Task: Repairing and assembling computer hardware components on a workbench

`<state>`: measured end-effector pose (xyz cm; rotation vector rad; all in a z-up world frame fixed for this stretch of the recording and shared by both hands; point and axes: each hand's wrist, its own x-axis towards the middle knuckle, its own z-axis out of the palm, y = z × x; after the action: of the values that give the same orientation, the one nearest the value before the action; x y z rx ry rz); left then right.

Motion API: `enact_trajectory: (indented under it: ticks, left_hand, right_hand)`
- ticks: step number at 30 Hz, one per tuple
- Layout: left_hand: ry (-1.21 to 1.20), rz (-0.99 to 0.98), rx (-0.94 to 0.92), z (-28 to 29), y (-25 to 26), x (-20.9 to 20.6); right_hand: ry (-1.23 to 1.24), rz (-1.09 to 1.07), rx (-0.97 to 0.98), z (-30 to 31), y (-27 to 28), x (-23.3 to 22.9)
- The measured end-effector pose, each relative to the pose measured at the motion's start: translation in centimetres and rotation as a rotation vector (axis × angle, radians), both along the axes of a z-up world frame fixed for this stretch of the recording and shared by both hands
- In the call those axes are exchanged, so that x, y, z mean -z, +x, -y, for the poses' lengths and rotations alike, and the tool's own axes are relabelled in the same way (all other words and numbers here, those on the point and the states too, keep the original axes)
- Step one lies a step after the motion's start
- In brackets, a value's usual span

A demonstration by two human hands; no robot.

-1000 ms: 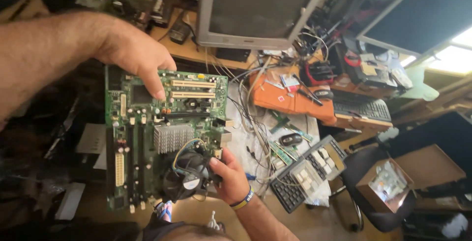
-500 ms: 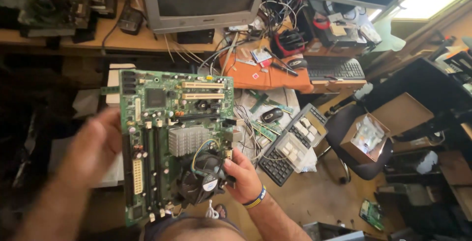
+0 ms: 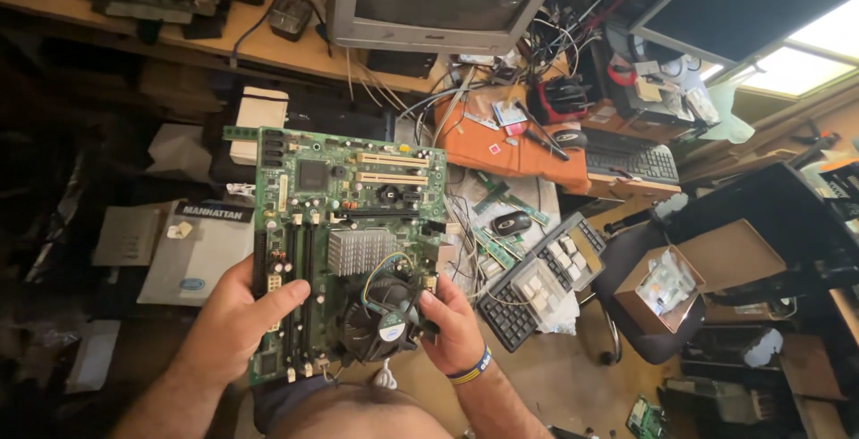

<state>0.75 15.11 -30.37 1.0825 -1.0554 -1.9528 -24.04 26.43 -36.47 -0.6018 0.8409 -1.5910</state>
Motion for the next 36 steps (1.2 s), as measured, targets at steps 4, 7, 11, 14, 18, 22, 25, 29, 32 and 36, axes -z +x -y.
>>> enact_trajectory:
  ticks: [4,7,11,14,18,22,25,29,32,36]
  left_hand:
    - [0.029,0.019,-0.018,-0.2,-0.1,-0.6]
    - [0.046,0.097,0.001,-0.2,-0.2,-2.3]
    - [0.046,0.202,0.006,-0.3,-0.6,-4.8]
    - [0.072,0.279,-0.049,-0.5,-1.0,-5.5]
    - [-0.078,0.220,-0.032,-0.4,-1.0,-4.5]
    - [0.098,0.354,-0.062,-0.6,-1.5,-6.6]
    - [0.087,0.360,-0.074,-0.6,-1.7,-6.3]
    - [0.051,0.328,-0.045,-0.5,-1.8,-6.4]
    - [0.029,0.269,-0.029,-0.6,-1.5,-4.8]
    - [0.013,0.270,0.052,-0.1,-1.1,-4.4]
  right_hand:
    - [0.047,0.028,-0.020,0.0,0.2,-0.5]
    - [0.086,0.007,-0.043,0.1,0.5,-1.2]
    - [0.122,0.051,-0.052,0.0,0.4,-0.4]
    - [0.143,0.070,-0.055,-0.1,0.2,0.1]
    - [0.147,0.089,-0.054,-0.2,0.0,0.3]
    - [0.134,0.089,-0.049,-0.2,-0.1,0.5]
    - [0.138,0.082,-0.052,-0.3,-0.2,0.5]
    - [0.161,0.109,-0.036,-0.4,-0.5,0.7]
    - [0.155,0.103,-0.037,-0.4,-0.4,0.0]
    - [0.082,0.030,-0.041,-0.3,-0.2,-1.2]
